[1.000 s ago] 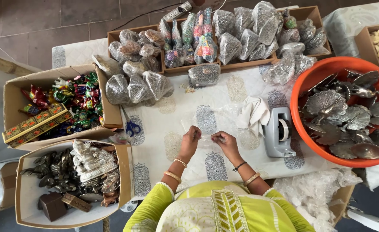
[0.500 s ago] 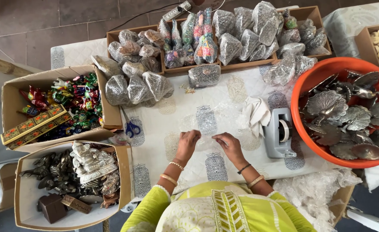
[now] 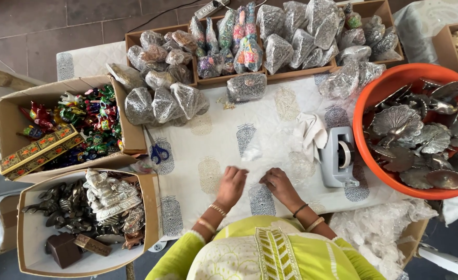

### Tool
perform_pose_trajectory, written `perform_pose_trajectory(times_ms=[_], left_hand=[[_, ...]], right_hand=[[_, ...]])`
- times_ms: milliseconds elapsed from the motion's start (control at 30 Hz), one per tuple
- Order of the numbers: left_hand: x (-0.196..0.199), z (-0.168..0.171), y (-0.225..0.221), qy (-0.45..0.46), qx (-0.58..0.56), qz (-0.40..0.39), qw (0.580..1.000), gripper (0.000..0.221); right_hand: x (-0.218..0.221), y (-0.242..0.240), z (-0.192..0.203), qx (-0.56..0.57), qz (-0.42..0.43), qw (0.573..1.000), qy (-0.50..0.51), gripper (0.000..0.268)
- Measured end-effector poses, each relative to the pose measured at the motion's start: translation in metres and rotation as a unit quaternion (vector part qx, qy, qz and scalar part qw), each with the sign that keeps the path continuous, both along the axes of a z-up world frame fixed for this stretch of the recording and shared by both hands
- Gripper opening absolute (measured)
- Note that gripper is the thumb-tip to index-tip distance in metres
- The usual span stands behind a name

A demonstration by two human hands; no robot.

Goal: The person wraps silver leaf-shaped decorative metal items in bubble wrap at a work table, sealing each wrapped item with tape from a desk tape dispenser. They take items one at a time from an orange basin, wrap them, and place the finished wrapped items into cardboard boxes alongside other already wrapped goods.

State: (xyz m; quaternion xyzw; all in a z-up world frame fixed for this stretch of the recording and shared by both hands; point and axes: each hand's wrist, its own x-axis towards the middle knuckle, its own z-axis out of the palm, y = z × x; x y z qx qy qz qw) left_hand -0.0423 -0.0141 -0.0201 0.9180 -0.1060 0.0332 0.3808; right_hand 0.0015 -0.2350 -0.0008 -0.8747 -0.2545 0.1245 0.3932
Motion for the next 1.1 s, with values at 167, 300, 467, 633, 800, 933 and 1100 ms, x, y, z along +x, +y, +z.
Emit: perform_pose_trajectory(times_ms=[167,300,467,633,800,933,1100], left_hand=[[0.05,0.027,-0.025,0.076,0.099,-0.095,0.988,0.047],[0.064,0.005,-0.01,0.108,0.277,-0.077,0.952,0.072],[0.061,0.003,0.007,0.106,0.225,-0.072,0.966,0.072],[0.064,0.003,0.006,0.114,0.18,-0.043,0.976,0.082],[0.061,0.009,-0.007,0.136,0.159,-0.007,0.978,0.087],[0.05,0.004,-0.012,0.166,0.106,0.094,0.976,0.086],[0.042,0.018,-0.017,0.254,-0.01,0.217,0.942,0.052]], right_hand=[[0.001,0.006,0.004,0.001,0.024,0.997,-0.069,0.021],[-0.008,-0.01,0.008,-0.012,0.034,0.999,-0.035,0.022],[-0.021,-0.026,0.002,0.023,0.006,0.999,-0.029,0.022],[-0.008,-0.028,0.024,0.0,-0.142,0.968,0.206,0.021],[0.034,-0.006,0.025,-0.05,-0.068,0.996,0.031,0.029],[0.052,0.02,0.005,-0.131,0.054,0.984,-0.112,0.074],[0.041,0.016,-0.025,-0.182,0.048,0.96,-0.207,0.078]])
